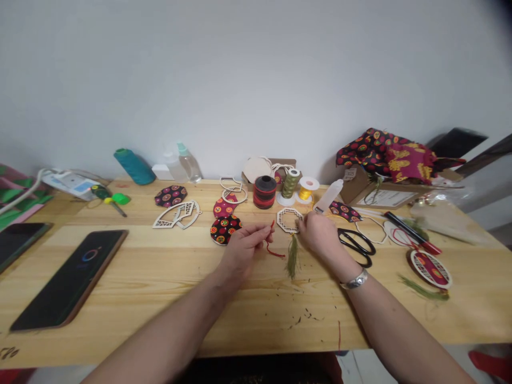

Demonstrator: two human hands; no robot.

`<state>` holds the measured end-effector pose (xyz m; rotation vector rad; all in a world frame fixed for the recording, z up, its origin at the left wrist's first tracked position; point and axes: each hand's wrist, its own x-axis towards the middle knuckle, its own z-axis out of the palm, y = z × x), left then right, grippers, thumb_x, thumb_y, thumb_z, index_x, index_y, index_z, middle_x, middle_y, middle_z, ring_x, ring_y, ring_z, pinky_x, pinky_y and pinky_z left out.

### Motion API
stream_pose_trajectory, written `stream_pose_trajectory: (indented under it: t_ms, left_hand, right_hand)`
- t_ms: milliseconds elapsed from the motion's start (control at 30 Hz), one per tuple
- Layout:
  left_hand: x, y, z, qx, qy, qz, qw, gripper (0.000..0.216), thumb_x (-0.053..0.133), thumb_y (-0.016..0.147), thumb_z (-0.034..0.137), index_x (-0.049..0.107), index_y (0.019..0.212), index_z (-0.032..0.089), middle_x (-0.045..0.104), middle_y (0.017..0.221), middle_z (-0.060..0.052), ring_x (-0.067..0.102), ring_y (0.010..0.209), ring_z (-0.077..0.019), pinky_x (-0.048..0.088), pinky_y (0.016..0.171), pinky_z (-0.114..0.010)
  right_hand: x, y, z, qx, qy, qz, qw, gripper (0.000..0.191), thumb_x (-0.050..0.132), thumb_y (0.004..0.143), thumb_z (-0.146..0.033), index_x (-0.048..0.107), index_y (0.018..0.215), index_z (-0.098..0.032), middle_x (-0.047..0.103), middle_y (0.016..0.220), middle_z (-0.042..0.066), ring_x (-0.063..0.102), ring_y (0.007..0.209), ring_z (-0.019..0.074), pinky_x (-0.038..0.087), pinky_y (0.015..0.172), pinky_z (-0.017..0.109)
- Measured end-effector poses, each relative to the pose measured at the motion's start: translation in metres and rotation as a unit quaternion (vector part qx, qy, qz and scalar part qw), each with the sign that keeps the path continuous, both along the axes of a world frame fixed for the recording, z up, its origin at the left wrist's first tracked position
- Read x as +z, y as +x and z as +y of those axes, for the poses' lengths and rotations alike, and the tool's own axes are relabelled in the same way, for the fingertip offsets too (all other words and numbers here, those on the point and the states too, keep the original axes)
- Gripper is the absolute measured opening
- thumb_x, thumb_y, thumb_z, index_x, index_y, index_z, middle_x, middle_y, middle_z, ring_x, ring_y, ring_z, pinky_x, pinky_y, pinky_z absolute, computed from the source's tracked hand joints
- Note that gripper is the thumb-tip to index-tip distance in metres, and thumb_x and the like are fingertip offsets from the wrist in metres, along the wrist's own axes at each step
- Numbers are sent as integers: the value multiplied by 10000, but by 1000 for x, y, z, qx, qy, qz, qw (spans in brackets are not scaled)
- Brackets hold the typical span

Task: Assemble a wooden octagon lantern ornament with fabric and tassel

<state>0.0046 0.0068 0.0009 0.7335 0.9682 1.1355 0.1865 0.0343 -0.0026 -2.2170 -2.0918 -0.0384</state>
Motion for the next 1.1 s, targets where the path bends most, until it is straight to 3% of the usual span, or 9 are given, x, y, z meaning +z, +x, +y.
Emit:
stream_pose_trajectory:
  t_ms: [267, 533, 867, 967, 1100]
  left_hand:
    - [0, 2, 1, 35, -24, -43, 998, 137, 773, 589, 218, 718, 657, 113, 650, 622, -40, 538, 597, -98, 391, 580, -222]
    - [1, 5, -1, 47, -27, -55, 997, 210, 813, 556, 239, 745, 723, 133, 720, 870, -73, 619, 739, -141, 466, 710, -275]
    - [0, 4, -1, 15, -24, -65, 997, 205, 792, 577, 234, 748, 730, 105, 717, 701, -76, 627, 656, -150, 492, 689, -287]
    - [1, 4, -3, 2, -25, -54, 998, 204, 791, 580, 243, 746, 722, 104, 717, 701, -79, 628, 662, -150, 487, 664, -272]
    - [4, 6, -8, -24, -43, -36, 998, 223, 802, 572, 265, 748, 722, 110, 720, 711, -84, 637, 676, -160, 482, 631, -263]
  right_hand:
    - [-1, 2, 1, -11, -13, 62, 998, 296, 448, 849, -294, 678, 754, -134, 709, 742, 147, 667, 713, 257, 399, 599, 301]
    - [7, 1, -14, 23, 72, 190, 979, 233, 495, 825, -324, 666, 828, -166, 710, 768, 77, 631, 662, 199, 402, 603, 282]
    - [9, -7, -26, 89, 123, 245, 958, 222, 538, 822, -355, 626, 872, -157, 672, 792, 75, 598, 681, 190, 440, 631, 307]
    - [10, -4, -23, 121, 144, 313, 931, 321, 545, 831, -395, 615, 1017, -143, 669, 955, 111, 605, 779, 201, 464, 667, 321]
    - [9, -6, -22, 134, 80, 451, 879, 321, 564, 826, -414, 646, 1021, -173, 687, 986, 94, 618, 800, 186, 482, 650, 300]
